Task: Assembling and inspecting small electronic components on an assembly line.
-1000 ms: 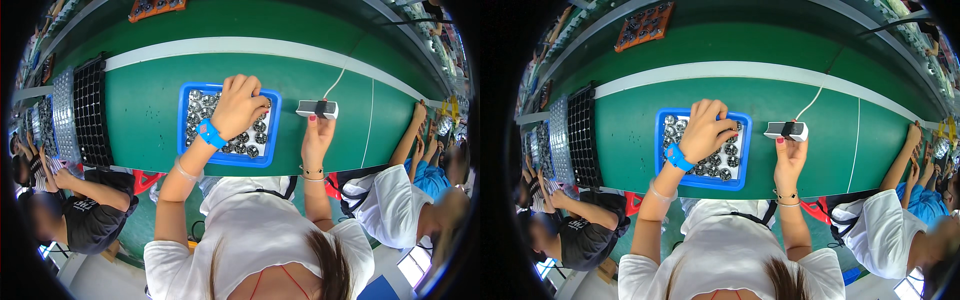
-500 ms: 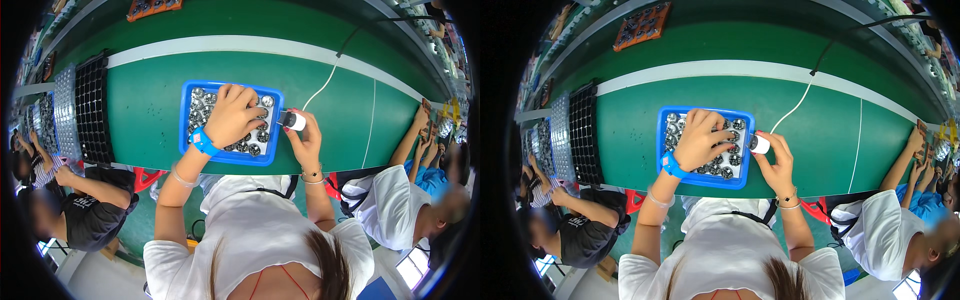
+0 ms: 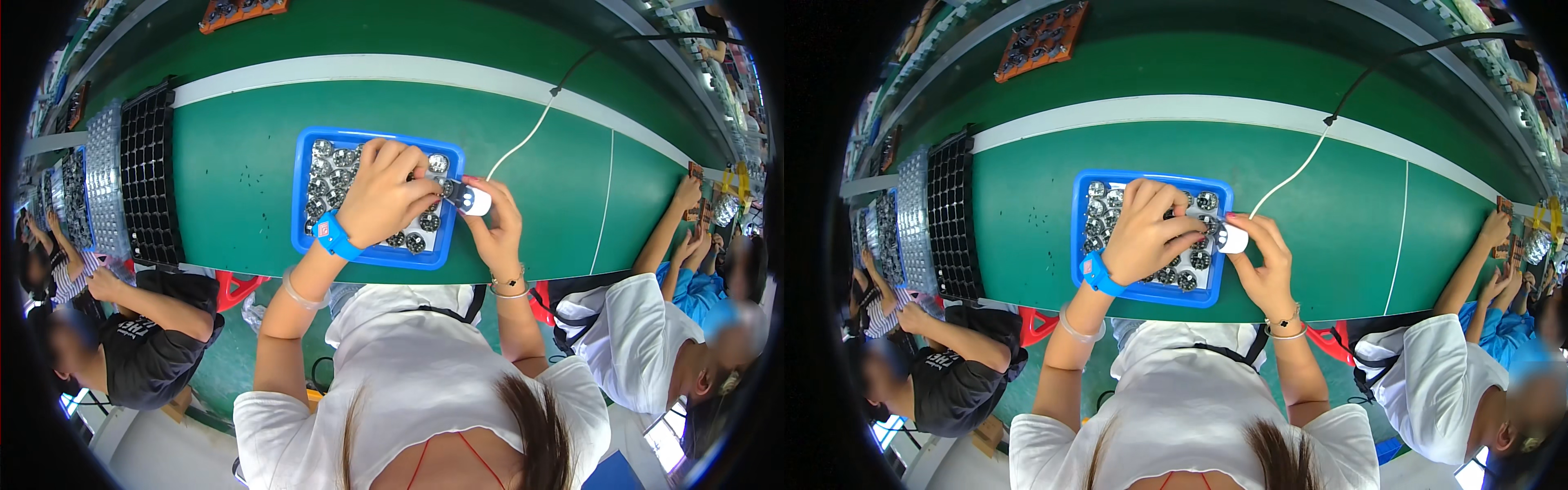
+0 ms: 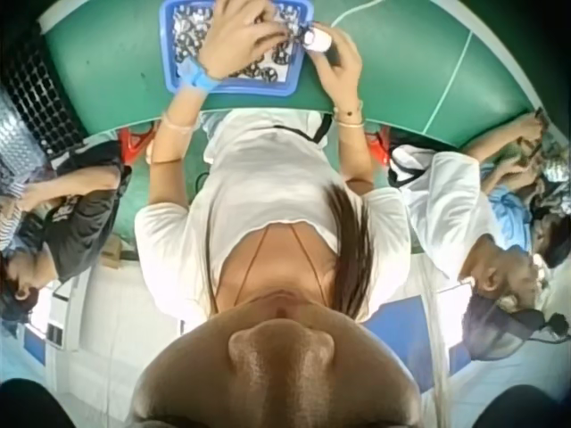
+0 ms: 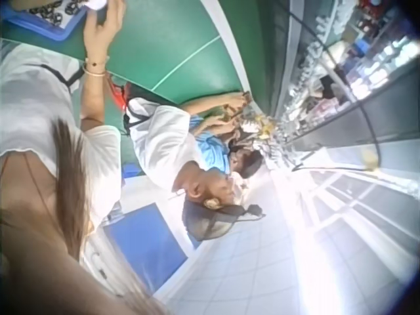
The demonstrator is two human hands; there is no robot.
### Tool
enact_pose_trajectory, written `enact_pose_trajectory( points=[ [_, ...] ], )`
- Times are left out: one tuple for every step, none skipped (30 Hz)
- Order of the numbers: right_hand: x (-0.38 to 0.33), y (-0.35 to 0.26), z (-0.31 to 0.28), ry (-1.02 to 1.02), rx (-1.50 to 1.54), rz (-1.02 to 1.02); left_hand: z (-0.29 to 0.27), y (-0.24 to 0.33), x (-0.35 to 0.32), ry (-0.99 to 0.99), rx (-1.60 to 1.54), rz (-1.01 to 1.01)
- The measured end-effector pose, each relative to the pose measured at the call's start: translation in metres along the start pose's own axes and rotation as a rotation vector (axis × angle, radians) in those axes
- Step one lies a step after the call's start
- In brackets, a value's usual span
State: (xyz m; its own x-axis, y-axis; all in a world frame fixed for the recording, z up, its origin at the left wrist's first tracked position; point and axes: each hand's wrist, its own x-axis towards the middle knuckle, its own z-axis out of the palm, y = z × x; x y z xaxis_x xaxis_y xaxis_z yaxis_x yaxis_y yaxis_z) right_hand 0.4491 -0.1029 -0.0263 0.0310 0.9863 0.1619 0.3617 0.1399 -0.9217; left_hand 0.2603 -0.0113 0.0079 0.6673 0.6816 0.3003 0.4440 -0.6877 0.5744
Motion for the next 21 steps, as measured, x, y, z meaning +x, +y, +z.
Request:
enact_pose_trajectory(
  points=[
    [-0.006,0.002,0.005,0.118,0.248,0.101,0.0,-0.002,0.0,-0.02,0.029,0.0],
    [-0.01,0.006,0.009,0.236,0.495,0.202,0.001,-0.005,0.0,-0.041,0.057,0.0],
    [-0.011,0.009,0.01,0.365,0.563,0.19,0.003,-0.007,-0.001,-0.04,0.058,-0.003],
    [-0.01,0.009,0.006,0.428,0.555,0.228,0.006,-0.01,-0.003,-0.046,0.079,0.002],
    [-0.01,0.01,0.001,0.42,0.528,0.21,0.008,-0.012,-0.004,-0.053,0.099,0.006],
    [-0.011,0.01,-0.002,0.415,0.501,0.193,0.01,-0.013,-0.005,-0.053,0.099,0.006],
    [-0.011,0.008,-0.003,0.414,0.502,0.194,0.012,-0.012,-0.005,-0.058,0.104,0.018],
    [-0.011,0.005,-0.005,0.361,0.504,0.202,0.013,-0.012,-0.006,-0.062,0.109,0.03],
    [-0.012,0.003,-0.007,0.311,0.504,0.207,0.011,-0.01,-0.005,-0.062,0.108,0.032],
    [-0.014,0.004,-0.009,0.311,0.502,0.206,0.008,-0.006,-0.005,-0.055,0.058,-0.005],
    [-0.017,0.005,-0.01,0.235,0.414,0.187,0.004,-0.003,-0.006,-0.047,0.008,-0.043],
    [-0.019,0.005,-0.011,0.162,0.325,0.168,0.002,-0.001,-0.008,-0.048,0.006,-0.04],
    [-0.019,0.003,-0.011,0.142,0.281,0.15,-0.002,0.0,-0.011,-0.081,0.013,-0.029],
    [-0.018,0.001,-0.012,0.144,0.28,0.151,-0.003,0.0,-0.014,-0.114,0.02,-0.018],
    [-0.018,-0.001,-0.012,0.086,0.178,0.102,-0.002,-0.001,-0.018,-0.129,0.024,-0.003],
    [-0.017,-0.004,-0.012,0.028,0.076,0.053,0.001,-0.002,-0.021,-0.129,0.027,-0.006],
    [-0.016,-0.006,-0.01,0.015,0.041,0.033,0.005,-0.003,-0.024,-0.11,0.047,0.014],
    [-0.014,-0.007,-0.009,0.015,0.042,0.033,0.008,-0.003,-0.024,-0.091,0.065,0.037],
    [-0.012,-0.007,-0.008,-0.009,-0.01,-0.011,0.008,0.0,-0.023,-0.072,0.044,0.022],
    [-0.011,-0.009,-0.007,-0.033,-0.062,-0.054,0.006,0.002,-0.023,-0.072,0.044,0.023],
    [-0.01,-0.012,-0.006,-0.037,-0.057,-0.047,0.005,0.005,-0.023,-0.042,0.021,0.026]
  ],
)
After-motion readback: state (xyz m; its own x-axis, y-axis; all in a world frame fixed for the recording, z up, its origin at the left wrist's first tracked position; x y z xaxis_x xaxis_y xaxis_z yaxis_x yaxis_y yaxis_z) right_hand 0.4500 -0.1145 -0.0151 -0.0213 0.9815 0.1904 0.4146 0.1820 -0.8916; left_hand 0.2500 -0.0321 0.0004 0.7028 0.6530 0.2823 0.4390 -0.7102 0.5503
